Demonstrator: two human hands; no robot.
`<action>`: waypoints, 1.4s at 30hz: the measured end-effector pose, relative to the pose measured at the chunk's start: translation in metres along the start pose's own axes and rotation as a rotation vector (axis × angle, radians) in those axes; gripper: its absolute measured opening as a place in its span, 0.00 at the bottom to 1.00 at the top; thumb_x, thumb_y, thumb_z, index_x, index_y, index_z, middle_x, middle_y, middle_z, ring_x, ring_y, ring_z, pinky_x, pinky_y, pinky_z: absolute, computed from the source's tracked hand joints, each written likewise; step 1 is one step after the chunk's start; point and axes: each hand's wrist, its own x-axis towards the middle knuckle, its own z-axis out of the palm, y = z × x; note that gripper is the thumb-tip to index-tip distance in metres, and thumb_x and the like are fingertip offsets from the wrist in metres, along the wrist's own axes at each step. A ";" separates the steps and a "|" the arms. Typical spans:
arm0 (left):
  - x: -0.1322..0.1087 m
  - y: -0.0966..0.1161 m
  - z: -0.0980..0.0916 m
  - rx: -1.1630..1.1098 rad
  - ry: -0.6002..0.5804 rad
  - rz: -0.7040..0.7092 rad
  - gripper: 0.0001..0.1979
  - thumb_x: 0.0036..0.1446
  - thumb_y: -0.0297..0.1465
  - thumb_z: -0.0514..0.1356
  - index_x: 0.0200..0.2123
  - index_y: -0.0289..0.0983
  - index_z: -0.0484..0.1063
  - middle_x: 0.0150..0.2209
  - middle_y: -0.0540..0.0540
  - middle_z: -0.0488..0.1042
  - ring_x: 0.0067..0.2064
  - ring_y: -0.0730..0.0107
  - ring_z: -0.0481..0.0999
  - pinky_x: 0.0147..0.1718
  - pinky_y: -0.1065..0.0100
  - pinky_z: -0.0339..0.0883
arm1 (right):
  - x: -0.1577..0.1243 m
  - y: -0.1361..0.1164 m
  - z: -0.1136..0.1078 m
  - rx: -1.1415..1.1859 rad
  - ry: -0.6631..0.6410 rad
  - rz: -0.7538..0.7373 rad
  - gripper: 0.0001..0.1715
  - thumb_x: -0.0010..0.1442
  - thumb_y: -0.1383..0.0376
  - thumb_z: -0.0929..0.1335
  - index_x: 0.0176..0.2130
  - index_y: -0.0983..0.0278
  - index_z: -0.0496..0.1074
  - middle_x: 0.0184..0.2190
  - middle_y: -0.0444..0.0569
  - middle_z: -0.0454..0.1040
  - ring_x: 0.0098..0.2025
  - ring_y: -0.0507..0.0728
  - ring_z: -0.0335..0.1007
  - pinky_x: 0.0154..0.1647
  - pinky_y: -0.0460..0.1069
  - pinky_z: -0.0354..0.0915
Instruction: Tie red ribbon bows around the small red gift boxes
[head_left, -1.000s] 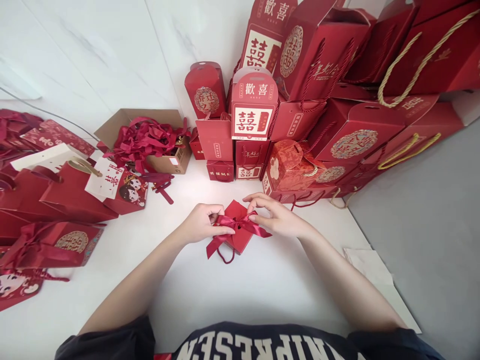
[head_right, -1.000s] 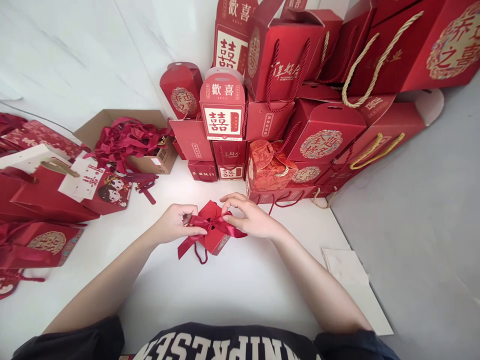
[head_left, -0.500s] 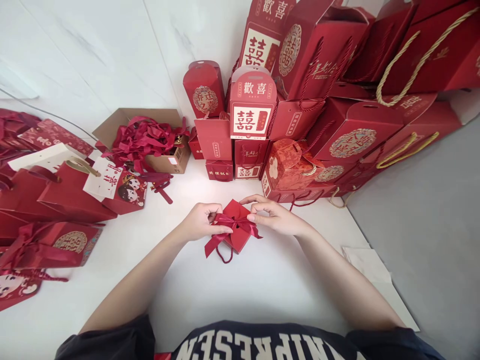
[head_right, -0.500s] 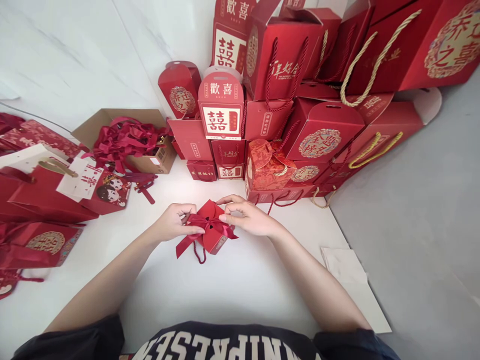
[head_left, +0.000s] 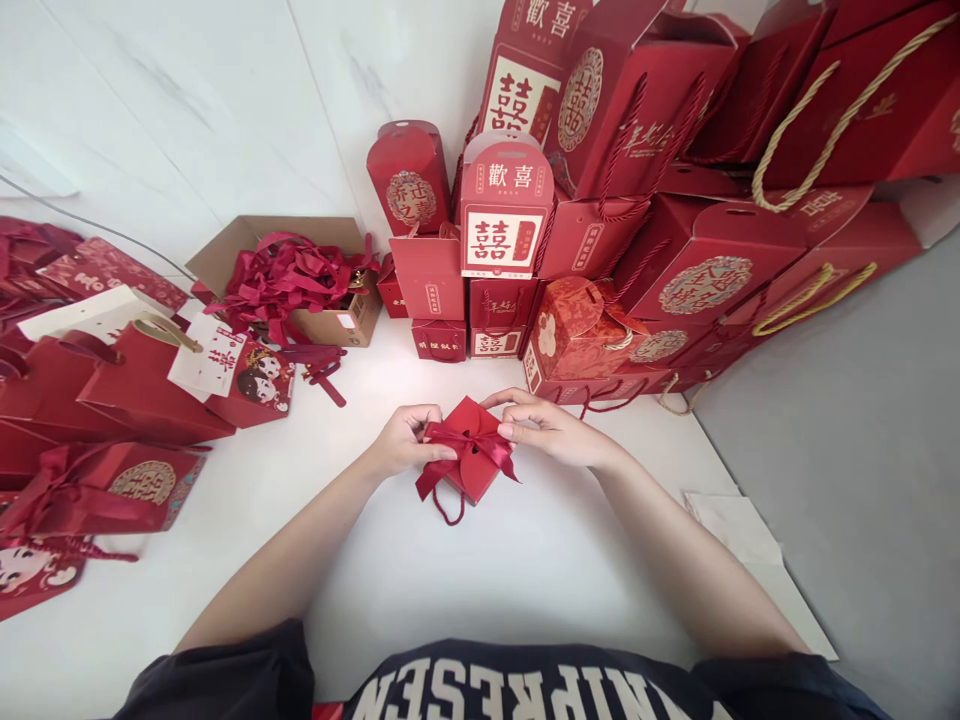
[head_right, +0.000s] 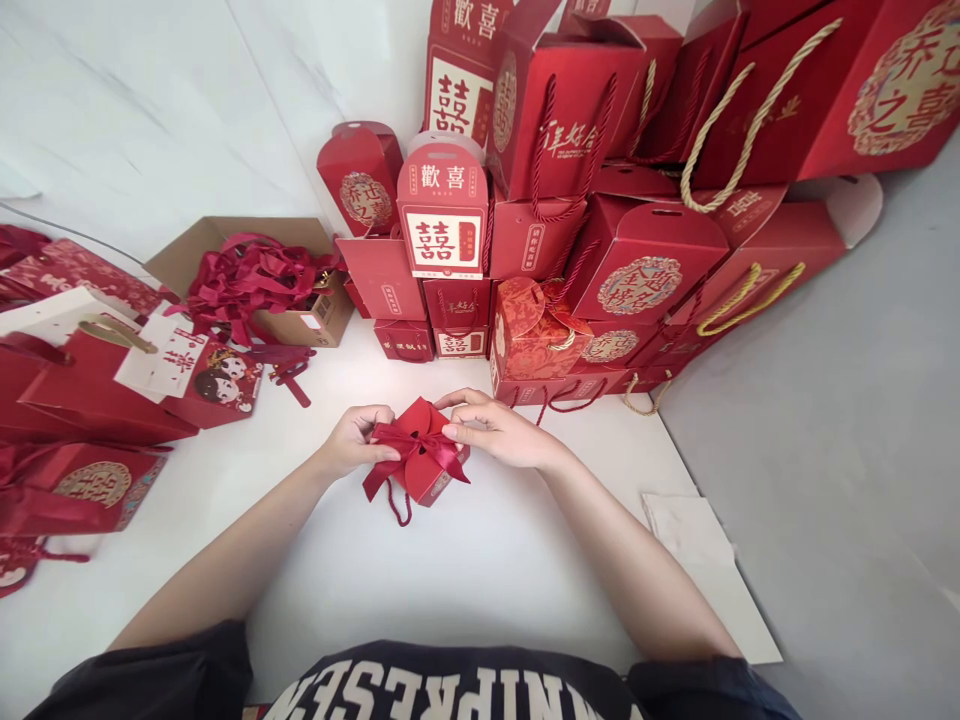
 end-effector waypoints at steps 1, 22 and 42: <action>0.000 0.002 0.000 0.011 0.001 -0.002 0.25 0.43 0.41 0.70 0.21 0.36 0.56 0.19 0.57 0.58 0.22 0.80 0.55 0.21 0.74 0.50 | 0.000 0.000 0.000 0.001 0.002 -0.001 0.21 0.66 0.55 0.64 0.29 0.64 0.73 0.54 0.52 0.66 0.60 0.59 0.60 0.61 0.57 0.58; -0.002 0.068 0.007 0.640 -0.046 -0.088 0.25 0.51 0.49 0.62 0.19 0.35 0.60 0.24 0.53 0.57 0.25 0.76 0.57 0.26 0.71 0.52 | 0.016 0.000 0.011 -0.165 0.346 0.046 0.17 0.66 0.52 0.62 0.41 0.62 0.70 0.40 0.47 0.74 0.41 0.54 0.69 0.42 0.48 0.63; 0.008 0.042 0.000 0.200 -0.069 -0.087 0.27 0.56 0.43 0.60 0.17 0.36 0.49 0.19 0.56 0.46 0.22 0.81 0.47 0.22 0.71 0.41 | -0.039 0.013 0.028 0.256 0.117 0.336 0.27 0.53 0.44 0.70 0.25 0.65 0.67 0.15 0.35 0.52 0.18 0.46 0.43 0.20 0.45 0.41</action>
